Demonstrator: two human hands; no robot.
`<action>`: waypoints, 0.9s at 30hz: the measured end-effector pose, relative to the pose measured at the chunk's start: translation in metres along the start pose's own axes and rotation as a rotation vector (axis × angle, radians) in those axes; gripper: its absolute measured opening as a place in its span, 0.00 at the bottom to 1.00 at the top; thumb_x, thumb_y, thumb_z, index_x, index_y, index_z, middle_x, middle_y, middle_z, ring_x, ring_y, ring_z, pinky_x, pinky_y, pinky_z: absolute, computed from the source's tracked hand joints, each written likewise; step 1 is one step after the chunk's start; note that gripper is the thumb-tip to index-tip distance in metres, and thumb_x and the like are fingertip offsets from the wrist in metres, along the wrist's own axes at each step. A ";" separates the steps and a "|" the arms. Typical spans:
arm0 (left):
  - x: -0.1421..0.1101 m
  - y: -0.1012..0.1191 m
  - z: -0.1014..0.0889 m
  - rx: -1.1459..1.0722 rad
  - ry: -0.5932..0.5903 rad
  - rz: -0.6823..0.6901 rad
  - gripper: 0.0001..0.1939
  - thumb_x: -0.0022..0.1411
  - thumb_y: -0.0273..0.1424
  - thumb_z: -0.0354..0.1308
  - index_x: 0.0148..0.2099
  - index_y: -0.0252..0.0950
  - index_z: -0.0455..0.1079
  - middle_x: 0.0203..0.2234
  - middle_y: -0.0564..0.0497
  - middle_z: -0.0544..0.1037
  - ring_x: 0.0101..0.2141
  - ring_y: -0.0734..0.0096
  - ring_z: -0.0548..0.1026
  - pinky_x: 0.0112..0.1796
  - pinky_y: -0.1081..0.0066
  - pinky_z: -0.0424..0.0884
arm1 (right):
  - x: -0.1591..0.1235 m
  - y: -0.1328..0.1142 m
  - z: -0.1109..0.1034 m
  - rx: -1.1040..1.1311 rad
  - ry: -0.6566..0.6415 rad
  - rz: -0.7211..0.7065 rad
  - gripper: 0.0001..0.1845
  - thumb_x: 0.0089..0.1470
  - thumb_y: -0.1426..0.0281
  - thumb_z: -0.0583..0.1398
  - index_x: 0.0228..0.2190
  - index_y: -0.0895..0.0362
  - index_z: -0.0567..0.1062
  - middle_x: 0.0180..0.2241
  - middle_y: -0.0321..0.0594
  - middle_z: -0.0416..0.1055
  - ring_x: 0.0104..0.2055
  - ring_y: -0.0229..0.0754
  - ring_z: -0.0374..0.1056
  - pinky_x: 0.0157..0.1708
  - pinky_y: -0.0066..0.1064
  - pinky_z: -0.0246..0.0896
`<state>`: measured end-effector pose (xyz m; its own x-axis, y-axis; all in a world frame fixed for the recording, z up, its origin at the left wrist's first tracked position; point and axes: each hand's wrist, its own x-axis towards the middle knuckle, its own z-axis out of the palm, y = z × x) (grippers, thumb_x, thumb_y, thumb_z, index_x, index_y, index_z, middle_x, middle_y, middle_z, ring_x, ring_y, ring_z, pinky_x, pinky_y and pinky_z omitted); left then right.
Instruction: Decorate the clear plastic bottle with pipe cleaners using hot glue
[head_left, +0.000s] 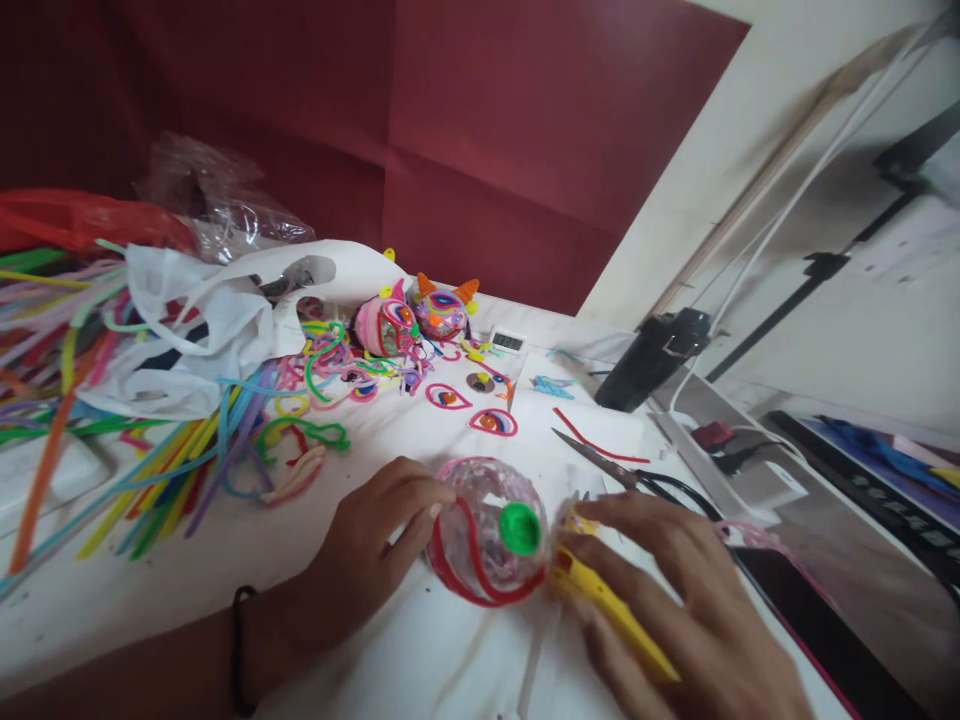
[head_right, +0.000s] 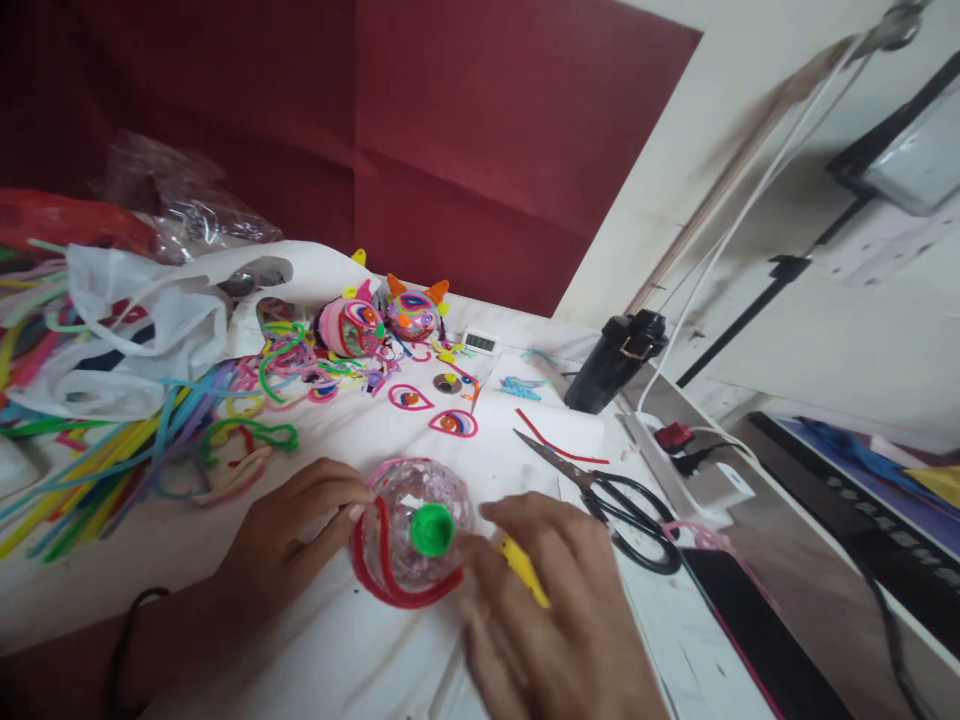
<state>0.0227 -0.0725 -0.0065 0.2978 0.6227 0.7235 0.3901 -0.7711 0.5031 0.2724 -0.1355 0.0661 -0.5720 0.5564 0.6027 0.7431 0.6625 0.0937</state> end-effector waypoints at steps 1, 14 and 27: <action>0.000 0.000 0.000 0.005 0.003 -0.003 0.11 0.65 0.19 0.51 0.44 0.38 0.70 0.35 0.53 0.74 0.36 0.75 0.74 0.39 0.77 0.70 | 0.010 -0.007 0.003 0.005 0.031 -0.009 0.12 0.60 0.73 0.56 0.45 0.59 0.75 0.47 0.50 0.71 0.52 0.53 0.65 0.47 0.43 0.63; -0.004 -0.001 0.001 0.022 0.001 -0.014 0.13 0.65 0.19 0.50 0.44 0.38 0.71 0.36 0.52 0.75 0.38 0.74 0.75 0.40 0.76 0.72 | 0.031 -0.026 0.042 -0.018 0.081 -0.069 0.15 0.58 0.64 0.60 0.45 0.57 0.76 0.46 0.44 0.78 0.53 0.54 0.63 0.56 0.49 0.45; -0.004 -0.002 0.002 0.015 -0.013 -0.020 0.13 0.66 0.20 0.49 0.45 0.40 0.70 0.37 0.52 0.74 0.38 0.72 0.74 0.40 0.73 0.72 | 0.031 -0.028 0.049 0.010 0.067 -0.079 0.14 0.56 0.63 0.62 0.42 0.56 0.77 0.49 0.41 0.77 0.55 0.54 0.62 0.59 0.49 0.43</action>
<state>0.0225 -0.0733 -0.0116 0.3013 0.6401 0.7068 0.4093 -0.7563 0.5104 0.2172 -0.1127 0.0435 -0.6042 0.4675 0.6453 0.6928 0.7083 0.1355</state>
